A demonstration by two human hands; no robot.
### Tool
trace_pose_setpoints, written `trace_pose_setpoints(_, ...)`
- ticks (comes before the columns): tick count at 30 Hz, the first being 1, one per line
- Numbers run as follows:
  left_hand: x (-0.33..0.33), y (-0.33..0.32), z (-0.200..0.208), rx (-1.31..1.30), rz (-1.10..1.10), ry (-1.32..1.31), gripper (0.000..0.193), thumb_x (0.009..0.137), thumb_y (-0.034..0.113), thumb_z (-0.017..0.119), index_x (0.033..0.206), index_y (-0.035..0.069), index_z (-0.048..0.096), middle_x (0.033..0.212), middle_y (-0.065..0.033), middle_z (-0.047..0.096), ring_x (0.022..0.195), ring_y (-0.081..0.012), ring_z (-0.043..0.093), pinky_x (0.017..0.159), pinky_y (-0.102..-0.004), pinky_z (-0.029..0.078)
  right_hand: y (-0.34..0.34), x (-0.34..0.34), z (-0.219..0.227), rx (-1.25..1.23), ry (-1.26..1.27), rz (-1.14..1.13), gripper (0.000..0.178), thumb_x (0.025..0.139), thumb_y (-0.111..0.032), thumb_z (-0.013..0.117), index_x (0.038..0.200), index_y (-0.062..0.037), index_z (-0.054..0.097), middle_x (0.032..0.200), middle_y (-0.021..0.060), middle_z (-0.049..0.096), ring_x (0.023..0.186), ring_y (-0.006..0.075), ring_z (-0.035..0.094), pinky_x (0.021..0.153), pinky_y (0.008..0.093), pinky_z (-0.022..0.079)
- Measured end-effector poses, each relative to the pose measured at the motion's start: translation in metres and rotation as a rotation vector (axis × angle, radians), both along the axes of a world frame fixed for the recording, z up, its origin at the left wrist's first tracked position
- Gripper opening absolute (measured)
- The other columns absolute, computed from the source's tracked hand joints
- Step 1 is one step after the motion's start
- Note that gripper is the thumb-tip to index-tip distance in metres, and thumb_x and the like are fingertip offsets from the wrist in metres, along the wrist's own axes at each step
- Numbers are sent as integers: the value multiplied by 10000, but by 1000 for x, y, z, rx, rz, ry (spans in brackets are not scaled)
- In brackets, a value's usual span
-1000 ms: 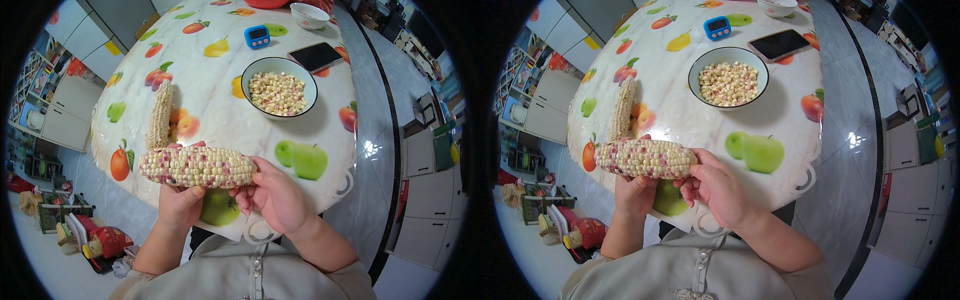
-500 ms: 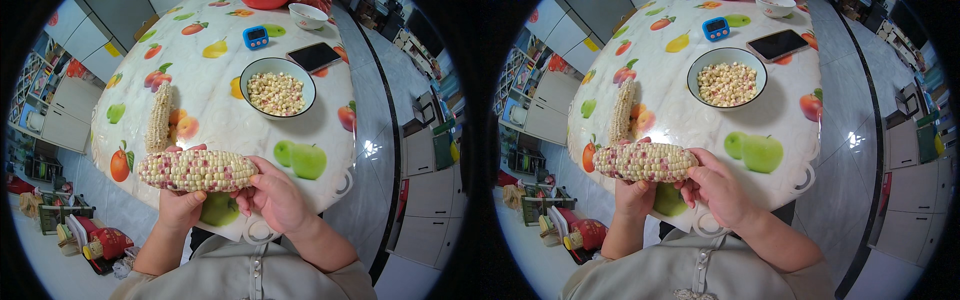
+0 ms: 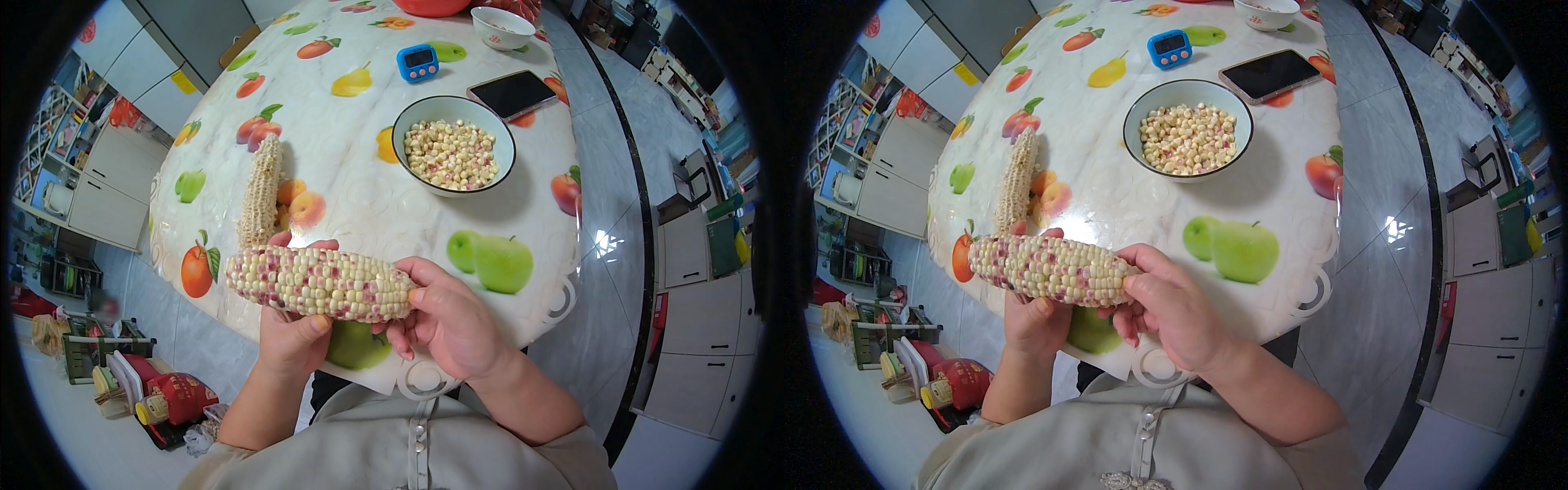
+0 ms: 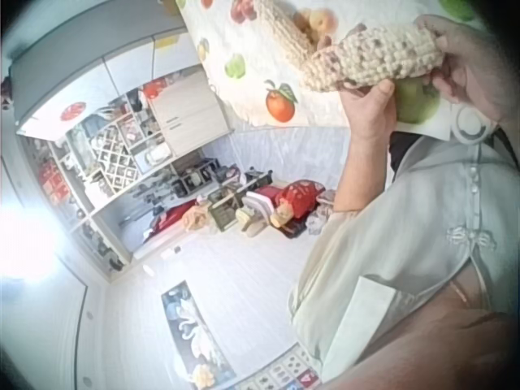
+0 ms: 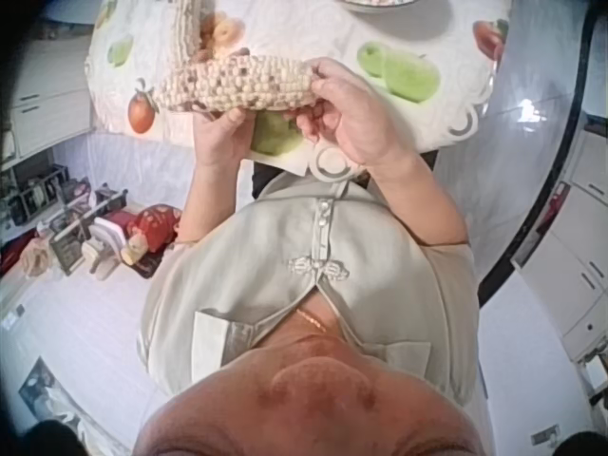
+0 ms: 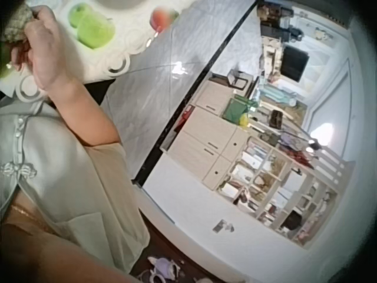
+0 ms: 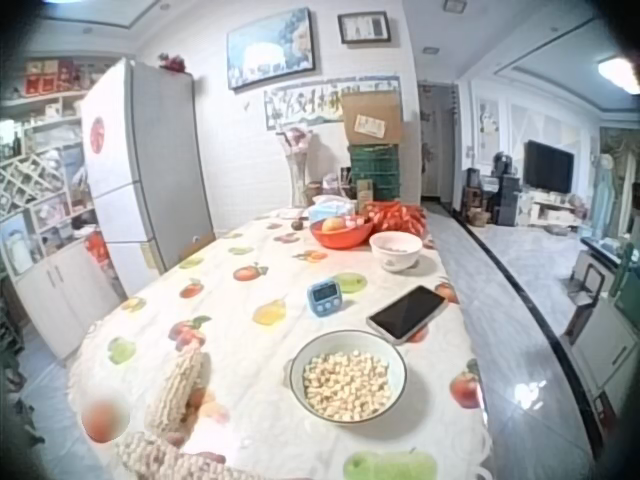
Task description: The person shucks kernels from two ears of corn by hand, placing them into a bowl on a fruit-patterned table. After finishing, they discard the cobs, wash their hands, and then serve cooked noodles from a wok into a bowl using a ladle.
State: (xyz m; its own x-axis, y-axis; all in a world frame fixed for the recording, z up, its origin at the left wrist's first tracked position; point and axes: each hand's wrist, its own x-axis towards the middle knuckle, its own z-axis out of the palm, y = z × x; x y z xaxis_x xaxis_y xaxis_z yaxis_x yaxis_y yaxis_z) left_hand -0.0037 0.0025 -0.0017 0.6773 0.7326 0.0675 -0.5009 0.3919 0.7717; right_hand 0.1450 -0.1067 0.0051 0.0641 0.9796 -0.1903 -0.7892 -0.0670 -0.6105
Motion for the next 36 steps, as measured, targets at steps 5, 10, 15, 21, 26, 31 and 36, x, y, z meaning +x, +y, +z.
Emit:
trace_pose_setpoints(5, -1, 1, 2, -37, -16, 5, 940, 666, 90, 780, 1376, 169, 168, 1316, -168, 388, 1177, -291, 454, 968, -442, 408, 0, 3, 5, -20, -66, 60, 347, 844, -192, 447, 1126, 0, 382, 877, 171, 580, 588, 160, 522, 507, 252, 411)
trace_pose_setpoints(10, -2, 0, 0, -15, -45, -44, 938, 670, 58, 769, 1376, 184, 164, 1314, -180, 389, 1168, -311, 461, 957, -457, 419, 1, 6, 7, -46, -73, 95, 272, 830, -159, 435, 1061, -19, 411, 864, 138, 576, 583, 128, 517, 486, 233, 395)
trace_pose_setpoints(15, -1, -2, -1, 1, -78, -32, 960, 663, 35, 768, 1381, 193, 151, 1313, -190, 389, 1154, -321, 474, 957, -468, 421, 4, 3, 9, -126, -75, 84, 220, 816, -71, 377, 1018, -9, 440, 797, 80, 542, 553, 89, 506, 461, 211, 384)
trace_pose_setpoints(21, 0, -1, 2, -28, -38, -13, 956, 667, 67, 773, 1388, 165, 153, 1319, -187, 392, 1165, -310, 466, 966, -456, 408, 1, 5, 4, -75, -64, 84, 251, 821, -98, 397, 1058, -20, 429, 849, 88, 557, 605, 128, 524, 504, 233, 395)
trace_pose_setpoints(26, -1, 0, 4, -69, -10, 2, 935, 685, 85, 763, 1398, 157, 163, 1338, -178, 385, 1192, -283, 445, 987, -441, 384, 0, 5, 4, -62, 59, 71, 306, 848, -129, 408, 1128, -5, 410, 889, 95, 556, 646, 146, 536, 546, 252, 410)
trace_pose_setpoints(31, -1, 1, 3, -81, -4, -4, 911, 697, 89, 754, 1397, 150, 173, 1344, -168, 386, 1197, -282, 441, 992, -442, 378, -1, 1, 7, -46, 2, 64, 309, 903, -154, 412, 1166, 8, 399, 937, 87, 545, 674, 126, 536, 572, 252, 421)
trace_pose_setpoints(36, -1, 2, 2, -85, -9, 11, 886, 708, 88, 745, 1391, 141, 183, 1344, -164, 389, 1197, -280, 440, 989, -444, 380, -2, 2, 5, -45, 23, 60, 311, 894, -112, 422, 1174, 19, 398, 941, 86, 539, 674, 114, 540, 566, 243, 426)
